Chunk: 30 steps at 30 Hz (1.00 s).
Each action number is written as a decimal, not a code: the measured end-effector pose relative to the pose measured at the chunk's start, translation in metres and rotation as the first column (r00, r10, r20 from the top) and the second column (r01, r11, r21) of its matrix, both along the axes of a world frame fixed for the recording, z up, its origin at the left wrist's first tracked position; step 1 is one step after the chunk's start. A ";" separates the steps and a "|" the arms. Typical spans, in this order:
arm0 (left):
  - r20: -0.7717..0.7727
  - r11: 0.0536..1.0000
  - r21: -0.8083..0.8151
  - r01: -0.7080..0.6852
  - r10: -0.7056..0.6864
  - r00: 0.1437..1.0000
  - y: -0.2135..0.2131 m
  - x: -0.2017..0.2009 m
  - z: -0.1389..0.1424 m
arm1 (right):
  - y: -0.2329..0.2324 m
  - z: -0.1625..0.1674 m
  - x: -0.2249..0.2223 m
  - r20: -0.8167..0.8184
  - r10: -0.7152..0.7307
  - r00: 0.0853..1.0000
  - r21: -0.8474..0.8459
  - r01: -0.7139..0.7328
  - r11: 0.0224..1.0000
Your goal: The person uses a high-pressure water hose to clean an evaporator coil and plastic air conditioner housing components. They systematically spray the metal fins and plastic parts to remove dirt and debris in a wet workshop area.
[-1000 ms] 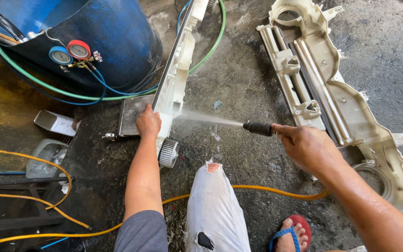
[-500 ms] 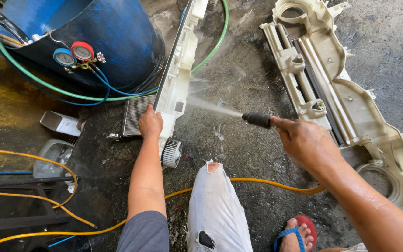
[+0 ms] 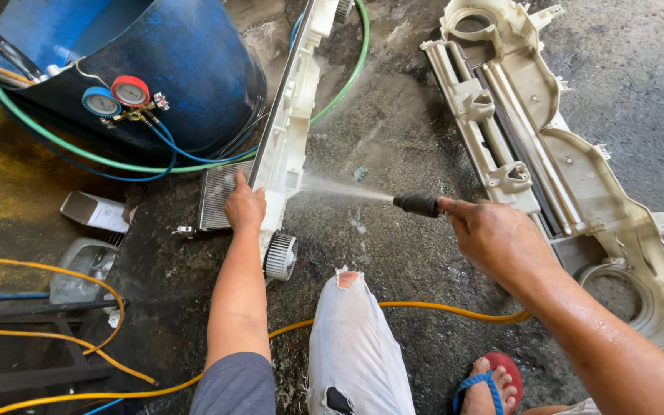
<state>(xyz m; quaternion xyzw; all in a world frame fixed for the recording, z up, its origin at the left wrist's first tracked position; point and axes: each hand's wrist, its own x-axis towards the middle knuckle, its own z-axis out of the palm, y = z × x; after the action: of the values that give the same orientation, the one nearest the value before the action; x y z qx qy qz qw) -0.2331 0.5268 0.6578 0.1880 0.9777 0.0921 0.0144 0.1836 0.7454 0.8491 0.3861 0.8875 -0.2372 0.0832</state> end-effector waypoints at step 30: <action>0.217 0.997 0.021 0.081 -0.083 0.973 -0.200 -0.052 0.031 | 0.009 0.069 -0.031 0.032 -0.157 0.987 0.101 0.153 0.983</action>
<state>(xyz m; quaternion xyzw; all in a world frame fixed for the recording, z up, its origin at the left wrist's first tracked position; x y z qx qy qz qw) -0.2851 0.3270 0.6891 0.2170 0.9611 0.1176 0.1241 0.1529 0.7547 0.9184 0.4623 0.8635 -0.1915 0.0631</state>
